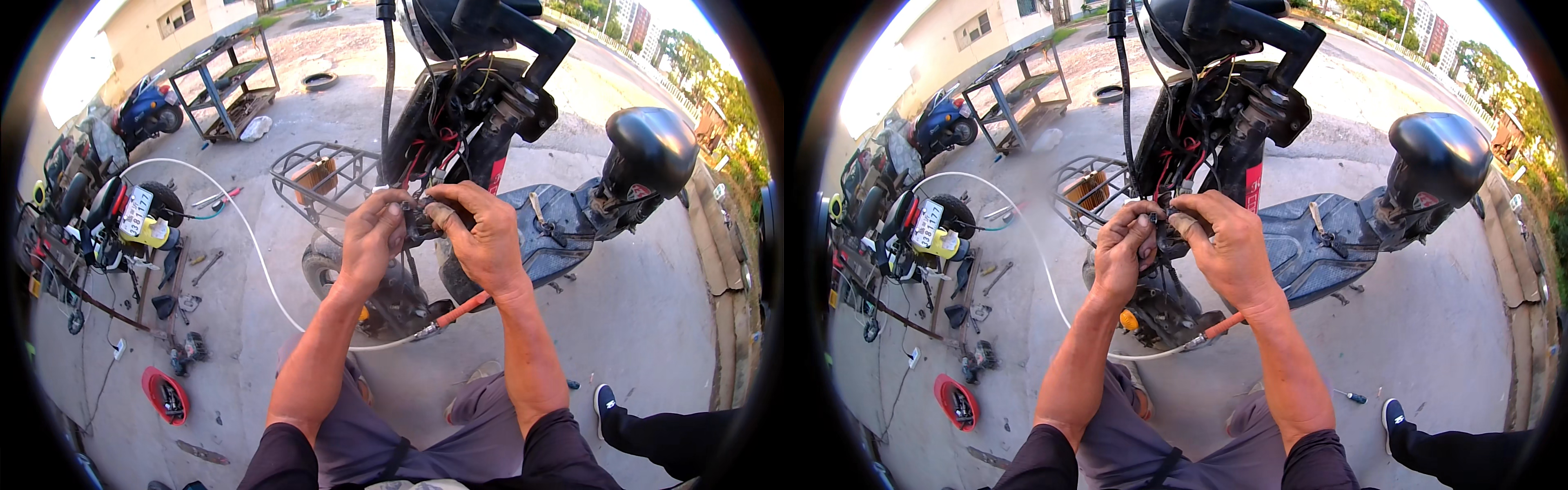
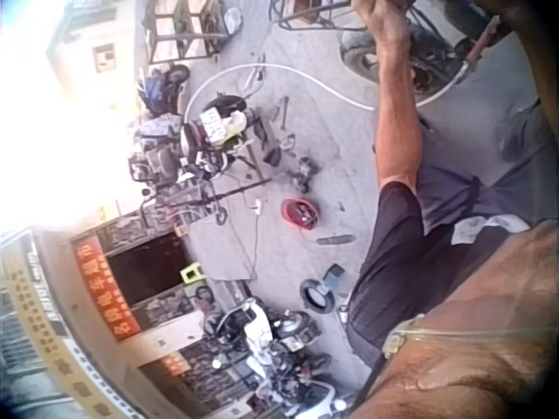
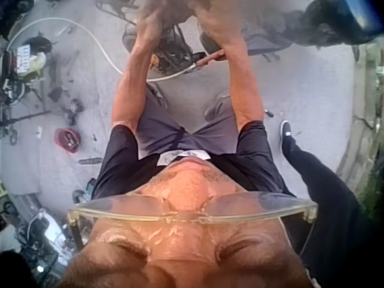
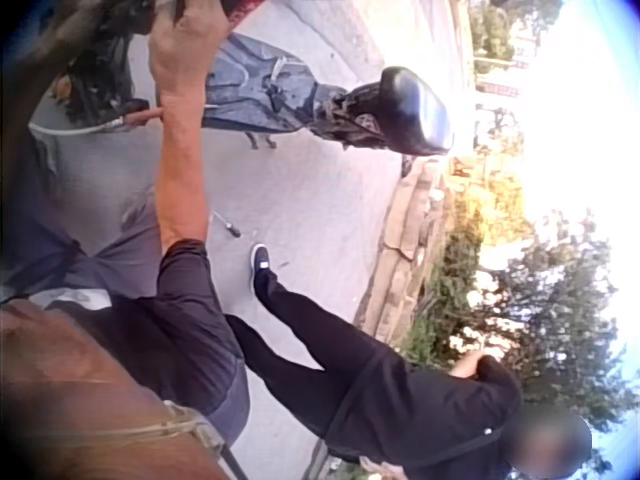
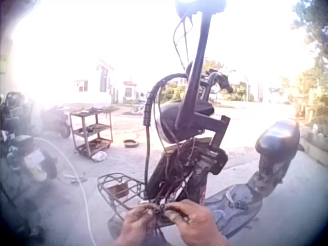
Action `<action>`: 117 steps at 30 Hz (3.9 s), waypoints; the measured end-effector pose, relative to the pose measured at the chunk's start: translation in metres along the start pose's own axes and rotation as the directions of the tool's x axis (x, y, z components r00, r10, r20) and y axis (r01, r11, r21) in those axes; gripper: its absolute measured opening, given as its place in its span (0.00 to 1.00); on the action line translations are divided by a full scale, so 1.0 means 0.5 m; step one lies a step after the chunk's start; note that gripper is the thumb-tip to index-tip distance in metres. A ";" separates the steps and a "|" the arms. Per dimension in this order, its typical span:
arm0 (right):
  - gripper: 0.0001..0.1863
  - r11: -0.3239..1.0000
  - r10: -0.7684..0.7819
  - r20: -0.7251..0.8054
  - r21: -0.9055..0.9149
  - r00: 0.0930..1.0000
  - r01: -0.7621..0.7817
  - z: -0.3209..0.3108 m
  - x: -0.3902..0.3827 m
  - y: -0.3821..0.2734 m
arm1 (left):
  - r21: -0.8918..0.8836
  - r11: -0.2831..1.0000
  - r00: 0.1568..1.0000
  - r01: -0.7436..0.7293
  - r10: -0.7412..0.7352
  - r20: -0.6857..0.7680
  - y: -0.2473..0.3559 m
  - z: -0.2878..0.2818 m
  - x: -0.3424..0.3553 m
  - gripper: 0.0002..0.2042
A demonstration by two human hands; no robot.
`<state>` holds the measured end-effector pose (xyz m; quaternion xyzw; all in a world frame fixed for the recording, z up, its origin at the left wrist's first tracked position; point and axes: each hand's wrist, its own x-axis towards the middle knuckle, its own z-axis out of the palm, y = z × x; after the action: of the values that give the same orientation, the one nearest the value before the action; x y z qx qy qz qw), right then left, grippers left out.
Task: The person sits on the ground and uses a screwdriver to work on the exposed wiring of a scooter's front assembly. They connect wires and adjust components within the handlebar area.
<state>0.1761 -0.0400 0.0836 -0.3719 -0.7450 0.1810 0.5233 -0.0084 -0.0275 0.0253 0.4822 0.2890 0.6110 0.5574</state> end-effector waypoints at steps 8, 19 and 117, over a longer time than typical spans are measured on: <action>0.10 0.999 0.028 -0.020 0.045 0.999 -0.027 0.009 -0.004 0.010 | -0.009 1.000 0.999 0.026 -0.026 -0.048 0.002 0.006 -0.002 0.09; 0.10 1.000 0.016 -0.046 0.002 0.999 -0.016 0.016 -0.009 0.008 | 0.028 1.000 0.998 0.013 -0.011 -0.058 0.002 0.006 -0.003 0.10; 0.31 0.482 0.853 0.405 -0.371 0.329 -0.793 -0.183 -0.286 0.220 | 0.834 0.378 0.811 -0.401 0.570 0.132 0.026 0.086 -0.015 0.07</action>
<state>0.3251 -0.0847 -0.0456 -0.6563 -0.5749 0.4773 0.1044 0.0250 -0.0453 0.0506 0.6926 0.4356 0.5743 0.0262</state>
